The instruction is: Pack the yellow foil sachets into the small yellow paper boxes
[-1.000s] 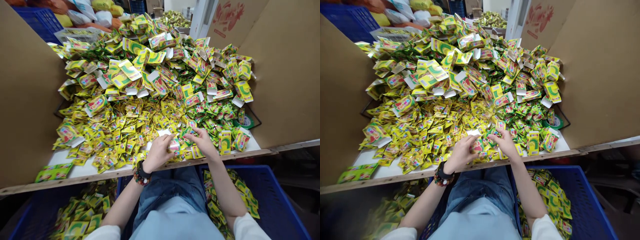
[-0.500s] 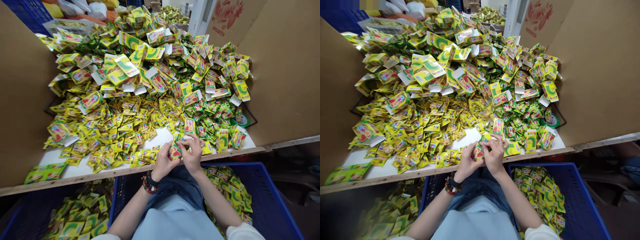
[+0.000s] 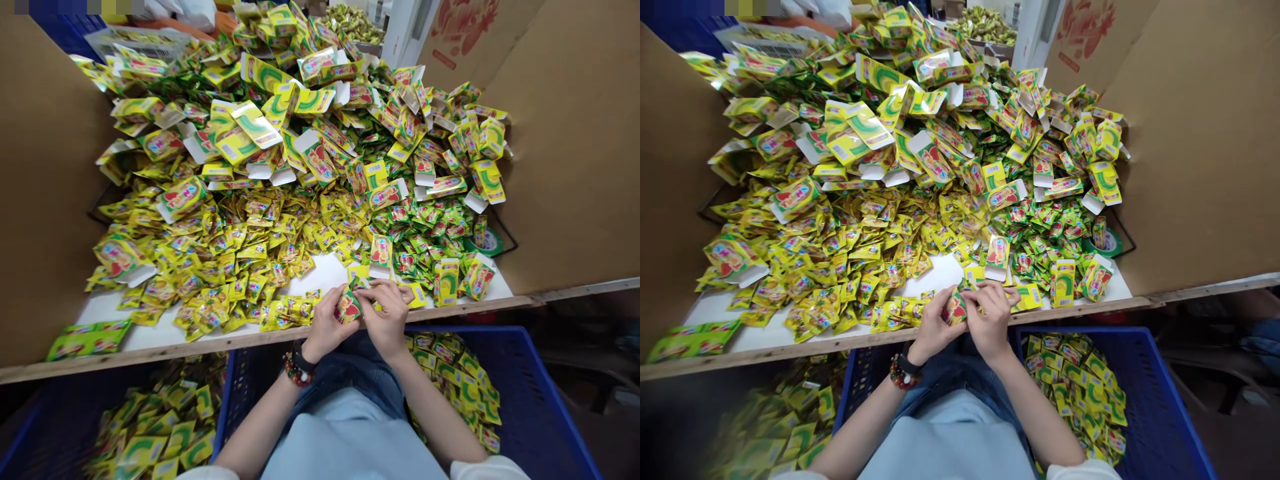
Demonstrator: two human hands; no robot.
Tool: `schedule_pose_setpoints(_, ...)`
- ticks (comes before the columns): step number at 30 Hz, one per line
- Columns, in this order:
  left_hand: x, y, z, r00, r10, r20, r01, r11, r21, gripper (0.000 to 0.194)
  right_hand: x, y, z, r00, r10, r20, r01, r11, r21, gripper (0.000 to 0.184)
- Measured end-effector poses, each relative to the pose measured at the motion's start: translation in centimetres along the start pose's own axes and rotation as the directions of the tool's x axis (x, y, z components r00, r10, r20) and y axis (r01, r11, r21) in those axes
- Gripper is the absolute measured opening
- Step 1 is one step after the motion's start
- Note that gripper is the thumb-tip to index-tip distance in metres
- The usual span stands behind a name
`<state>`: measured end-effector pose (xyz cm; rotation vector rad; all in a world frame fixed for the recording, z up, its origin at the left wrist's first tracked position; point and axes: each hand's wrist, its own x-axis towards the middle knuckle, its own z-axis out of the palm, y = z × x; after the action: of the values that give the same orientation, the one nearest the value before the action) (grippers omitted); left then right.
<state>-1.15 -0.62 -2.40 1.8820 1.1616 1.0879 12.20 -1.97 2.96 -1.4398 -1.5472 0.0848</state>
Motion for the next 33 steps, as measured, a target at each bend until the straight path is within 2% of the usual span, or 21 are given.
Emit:
schedule_pose_setpoints(4, -0.2, 0.1, 0.0, 0.997, -0.006, -0.076, 0.008, 1.0, 0.028, 0.054, -0.6, -0.7, -0.5, 0.994, -0.016, 0.11, 0.017, 1.0, -0.01, 0.014)
schedule_pose_setpoints(8, -0.5, 0.3, 0.8, 0.991, 0.074, -0.113, -0.066, 0.995, 0.077, 0.053, -0.6, -0.8, -0.8, 0.989, -0.054, 0.14, 0.066, 0.994, -0.085, 0.019)
schedule_pose_setpoints(10, -0.7, 0.3, 1.3, 0.984, 0.106, -0.144, -0.092, 0.991, 0.101, 0.05, -0.6, -0.8, -0.7, 0.978, -0.044, 0.202, 0.059, 0.996, -0.068, 0.025)
schedule_pose_setpoints(15, -1.6, 0.2, 2.0, 0.977, 0.092, -0.194, -0.06, 0.984, 0.168, 0.051, -0.8, -0.4, -1.1, 0.916, 0.053, 0.397, -0.096, 0.991, 0.089, 0.03)
schedule_pose_setpoints(17, -1.8, 0.2, 2.1, 0.976, 0.056, -0.212, -0.018, 0.984, 0.177, 0.06, -0.9, -0.1, -1.2, 0.932, 0.121, 0.342, -0.208, 0.951, 0.227, 0.027)
schedule_pose_setpoints(19, -1.9, 0.2, 2.2, 0.971, 0.042, -0.235, 0.002, 0.983, 0.185, 0.067, -1.1, 0.5, -0.9, 0.926, 0.263, 0.271, -0.355, 0.851, 0.387, 0.042)
schedule_pose_setpoints(20, -2.0, 0.1, 2.4, 0.967, 0.072, -0.244, -0.023, 0.98, 0.198, 0.066, -1.2, 0.7, -0.6, 0.895, 0.334, 0.295, -0.439, 0.774, 0.457, 0.054)
schedule_pose_setpoints(21, -2.1, 0.0, 2.5, 0.96, 0.126, -0.248, -0.072, 0.973, 0.218, 0.063, -1.3, 0.9, -0.3, 0.848, 0.38, 0.37, -0.527, 0.685, 0.503, 0.063)
schedule_pose_setpoints(23, -2.2, -0.4, 2.8, 0.941, 0.253, -0.226, -0.193, 0.947, 0.257, 0.055, -1.6, 1.1, 0.3, 0.731, 0.379, 0.567, -0.673, 0.537, 0.509, 0.065)
schedule_pose_setpoints(24, -2.3, -0.6, 3.0, 0.931, 0.298, -0.209, -0.238, 0.933, 0.271, 0.052, -1.8, 1.1, 0.5, 0.693, 0.357, 0.626, -0.707, 0.508, 0.493, 0.059)
schedule_pose_setpoints(25, -2.4, -0.8, 3.1, 0.927, 0.32, -0.197, -0.26, 0.924, 0.281, 0.051, -2.0, 1.0, 0.6, 0.686, 0.334, 0.647, -0.706, 0.52, 0.48, 0.053)
schedule_pose_setpoints(26, -2.4, -0.9, 3.1, 0.93, 0.313, -0.194, -0.252, 0.925, 0.285, 0.052, -2.2, 0.8, 0.6, 0.708, 0.306, 0.637, -0.673, 0.567, 0.475, 0.047)
schedule_pose_setpoints(28, -2.5, -0.9, 3.1, 0.947, 0.244, -0.208, -0.182, 0.944, 0.275, 0.061, -2.5, 0.4, 0.5, 0.797, 0.213, 0.565, -0.527, 0.703, 0.478, 0.042)
schedule_pose_setpoints(30, -2.4, -0.6, 3.0, 0.961, 0.185, -0.206, -0.129, 0.957, 0.259, 0.066, -2.8, 0.1, 0.4, 0.869, 0.123, 0.48, -0.372, 0.802, 0.467, 0.039)
schedule_pose_setpoints(31, -2.3, -0.4, 3.0, 0.967, 0.17, -0.19, -0.119, 0.96, 0.253, 0.064, -2.9, 0.1, 0.4, 0.891, 0.111, 0.44, -0.327, 0.829, 0.453, 0.038)
schedule_pose_setpoints(33, -2.2, 0.0, 2.8, 0.974, 0.164, -0.155, -0.123, 0.961, 0.248, 0.055, -2.9, 0.1, 0.5, 0.909, 0.154, 0.387, -0.322, 0.85, 0.417, 0.034)
